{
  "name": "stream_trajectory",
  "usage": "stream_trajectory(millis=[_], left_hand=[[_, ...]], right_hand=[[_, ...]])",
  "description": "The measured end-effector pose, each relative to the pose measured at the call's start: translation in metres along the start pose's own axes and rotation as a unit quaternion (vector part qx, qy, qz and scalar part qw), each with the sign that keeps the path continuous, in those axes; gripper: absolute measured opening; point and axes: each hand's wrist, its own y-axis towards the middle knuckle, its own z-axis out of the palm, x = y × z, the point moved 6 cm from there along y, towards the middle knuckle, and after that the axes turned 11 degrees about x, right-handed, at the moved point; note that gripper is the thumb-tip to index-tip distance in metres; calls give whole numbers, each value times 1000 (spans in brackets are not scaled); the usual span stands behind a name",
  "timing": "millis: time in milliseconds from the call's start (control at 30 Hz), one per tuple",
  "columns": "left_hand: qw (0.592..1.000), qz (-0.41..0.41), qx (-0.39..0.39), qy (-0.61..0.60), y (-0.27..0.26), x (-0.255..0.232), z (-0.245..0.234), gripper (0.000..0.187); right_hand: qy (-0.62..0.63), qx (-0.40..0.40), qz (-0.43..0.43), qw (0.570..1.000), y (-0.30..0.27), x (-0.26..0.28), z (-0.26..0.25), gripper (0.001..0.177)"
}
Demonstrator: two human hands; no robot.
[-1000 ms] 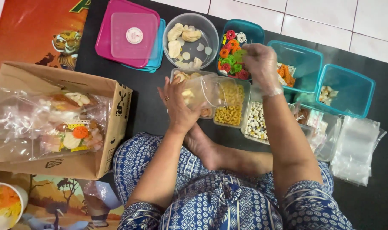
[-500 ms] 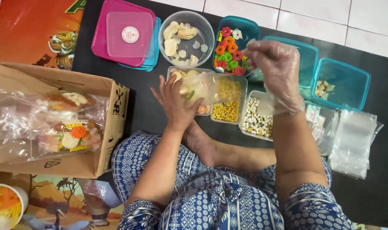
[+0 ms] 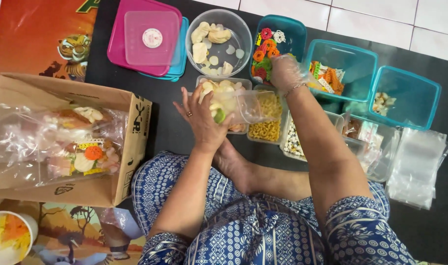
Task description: Manually packaging a variety of small snacks from multiple containers into individual plastic bags.
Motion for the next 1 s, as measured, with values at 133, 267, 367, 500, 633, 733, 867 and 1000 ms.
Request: stream_trajectory(millis=[133, 267, 367, 500, 633, 733, 867, 1000], left_hand=[[999, 11, -22, -22, 0, 0, 0, 66], [999, 16, -27, -37, -2, 3, 3, 64], [998, 28, -27, -40, -3, 6, 6, 66], [999, 21, -24, -30, -3, 6, 7, 67], [999, 27, -23, -36, -3, 5, 7, 66], [998, 32, -37, -45, -4, 3, 7, 67], [996, 49, -45, -53, -6, 7, 10, 77], [997, 36, -31, -54, -5, 6, 5, 70]], right_hand=[[7, 8, 32, 999, 30, -15, 6, 50], [-176, -77, 59, 980, 67, -24, 17, 24], [-224, -111, 68, 966, 71, -25, 29, 22], [-297, -20, 76, 952, 58, -13, 22, 38], [-246, -14, 88, 965, 64, -17, 29, 38], [-188, -52, 75, 978, 52, -18, 24, 33], [-73, 50, 85, 992, -11, -7, -17, 30], [280, 8, -8, 960, -162, -10, -77, 33]])
